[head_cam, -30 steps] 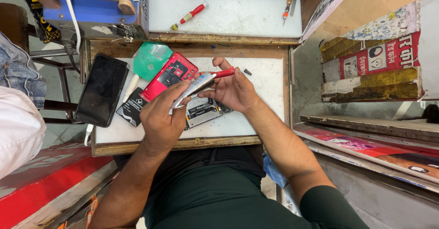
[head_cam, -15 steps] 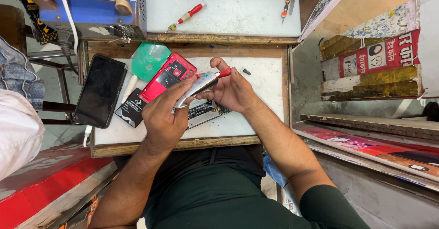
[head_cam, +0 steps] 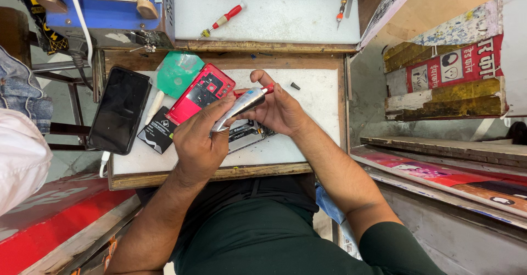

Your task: The person disassembles a red mobile phone, removes the battery, applies adhesive to the back cover, and reassembles the device. They use a screwdriver and adhesive tube to manipulate internal components and secure the back cover.

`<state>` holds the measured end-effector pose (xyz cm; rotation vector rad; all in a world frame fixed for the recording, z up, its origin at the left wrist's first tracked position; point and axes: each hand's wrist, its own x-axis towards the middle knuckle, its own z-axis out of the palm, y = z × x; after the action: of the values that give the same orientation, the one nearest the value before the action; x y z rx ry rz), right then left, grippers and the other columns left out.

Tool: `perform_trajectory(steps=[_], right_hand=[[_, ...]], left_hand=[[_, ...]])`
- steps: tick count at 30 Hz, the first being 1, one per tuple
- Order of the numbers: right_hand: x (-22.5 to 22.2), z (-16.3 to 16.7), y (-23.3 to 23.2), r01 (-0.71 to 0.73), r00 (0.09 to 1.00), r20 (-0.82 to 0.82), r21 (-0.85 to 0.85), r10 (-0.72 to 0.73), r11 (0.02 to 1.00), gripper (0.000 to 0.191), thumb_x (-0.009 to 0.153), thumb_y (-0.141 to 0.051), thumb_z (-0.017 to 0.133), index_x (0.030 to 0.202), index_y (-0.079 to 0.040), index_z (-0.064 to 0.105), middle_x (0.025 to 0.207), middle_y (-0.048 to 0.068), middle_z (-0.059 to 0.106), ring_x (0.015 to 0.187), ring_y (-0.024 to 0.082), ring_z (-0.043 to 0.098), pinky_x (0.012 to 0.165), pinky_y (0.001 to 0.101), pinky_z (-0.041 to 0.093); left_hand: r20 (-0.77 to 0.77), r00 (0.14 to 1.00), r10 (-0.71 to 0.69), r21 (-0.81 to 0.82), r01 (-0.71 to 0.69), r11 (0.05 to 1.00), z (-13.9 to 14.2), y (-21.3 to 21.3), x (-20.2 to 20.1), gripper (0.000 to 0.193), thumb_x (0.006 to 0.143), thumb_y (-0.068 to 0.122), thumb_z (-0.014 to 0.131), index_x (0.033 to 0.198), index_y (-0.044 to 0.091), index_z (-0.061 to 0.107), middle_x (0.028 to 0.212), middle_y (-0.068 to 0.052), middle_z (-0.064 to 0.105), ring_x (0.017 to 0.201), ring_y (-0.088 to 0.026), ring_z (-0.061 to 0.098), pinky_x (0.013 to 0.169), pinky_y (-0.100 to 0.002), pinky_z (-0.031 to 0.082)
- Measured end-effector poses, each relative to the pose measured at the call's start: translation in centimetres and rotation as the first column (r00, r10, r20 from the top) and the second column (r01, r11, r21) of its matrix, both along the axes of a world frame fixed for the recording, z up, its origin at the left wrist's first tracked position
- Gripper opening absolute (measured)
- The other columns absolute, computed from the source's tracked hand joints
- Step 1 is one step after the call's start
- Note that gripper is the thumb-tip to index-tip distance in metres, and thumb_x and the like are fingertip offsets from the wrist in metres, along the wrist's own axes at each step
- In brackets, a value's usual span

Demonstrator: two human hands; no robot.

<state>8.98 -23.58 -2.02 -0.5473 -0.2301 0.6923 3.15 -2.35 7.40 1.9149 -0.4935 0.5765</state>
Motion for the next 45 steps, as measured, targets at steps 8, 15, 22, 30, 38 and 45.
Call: perform_trajectory(steps=[8, 15, 22, 30, 38, 45], right_hand=[[0.0, 0.3, 0.1, 0.027, 0.999, 0.019, -0.053, -0.026, 0.998, 0.065, 0.094, -0.054, 0.077, 0.135, -0.02, 0.039, 0.135, 0.023, 0.066, 0.128, 0.033, 0.065, 0.115, 0.0531, 0.049], [0.0, 0.7, 0.2, 0.026, 0.999, 0.023, -0.079, -0.024, 0.997, 0.069, 0.092, -0.055, 0.079, 0.134, -0.021, 0.037, 0.134, 0.021, 0.066, 0.128, 0.031, 0.065, 0.116, 0.0502, 0.05], [0.0, 0.4, 0.1, 0.037, 0.999, 0.017, -0.086, -0.035, 0.996, 0.068, 0.092, -0.055, 0.078, 0.135, -0.021, 0.037, 0.137, 0.021, 0.065, 0.128, 0.031, 0.064, 0.115, 0.0509, 0.049], [0.3, 0.1, -0.4, 0.04, 0.999, 0.006, 0.052, -0.04, 0.998, 0.059, 0.1, -0.058, 0.066, 0.142, -0.023, 0.043, 0.144, 0.022, 0.062, 0.138, 0.032, 0.058, 0.119, 0.0589, 0.046], [0.3, 0.1, -0.5, 0.035, 0.999, -0.008, 0.111, -0.034, 0.993, 0.056, 0.103, -0.058, 0.06, 0.144, -0.023, 0.046, 0.146, 0.027, 0.06, 0.14, 0.034, 0.058, 0.119, 0.0584, 0.045], [0.3, 0.2, -0.5, 0.036, 0.999, -0.003, 0.108, -0.036, 0.994, 0.058, 0.103, -0.058, 0.061, 0.145, -0.023, 0.045, 0.146, 0.027, 0.06, 0.14, 0.035, 0.057, 0.12, 0.0604, 0.043]], left_hand=[[0.016, 1.0, -0.018, -0.007, 0.018, 1.0, 0.2, 0.1, 0.0, 0.03, 0.095, -0.008, 0.072, 0.124, -0.003, 0.065, 0.121, -0.021, 0.073, 0.114, -0.032, 0.075, 0.095, -0.037, 0.063], [0.018, 1.0, -0.005, 0.033, 0.004, 0.999, 0.3, 0.1, 0.0, 0.032, 0.094, -0.007, 0.073, 0.124, -0.003, 0.065, 0.12, -0.021, 0.073, 0.113, -0.032, 0.075, 0.094, -0.037, 0.063], [0.031, 0.999, -0.018, 0.046, 0.017, 0.999, 0.4, 0.6, -0.2, 0.032, 0.094, -0.007, 0.075, 0.124, -0.003, 0.065, 0.121, -0.021, 0.073, 0.113, -0.032, 0.075, 0.095, -0.037, 0.063], [-0.017, 0.997, 0.075, 0.023, -0.075, 0.997, 0.4, 1.9, -1.0, 0.029, 0.096, -0.008, 0.072, 0.124, -0.003, 0.066, 0.119, -0.018, 0.074, 0.112, -0.03, 0.076, 0.097, -0.035, 0.061], [-0.019, 0.995, 0.099, 0.033, -0.098, 0.995, -0.1, 2.6, -1.4, 0.029, 0.096, -0.008, 0.073, 0.124, -0.003, 0.066, 0.119, -0.018, 0.074, 0.111, -0.03, 0.076, 0.096, -0.035, 0.061], [-0.001, 0.995, 0.099, 0.057, -0.099, 0.993, -0.6, 2.6, -1.3, 0.031, 0.094, -0.009, 0.074, 0.123, -0.003, 0.066, 0.117, -0.019, 0.074, 0.108, -0.031, 0.077, 0.092, -0.035, 0.062]])
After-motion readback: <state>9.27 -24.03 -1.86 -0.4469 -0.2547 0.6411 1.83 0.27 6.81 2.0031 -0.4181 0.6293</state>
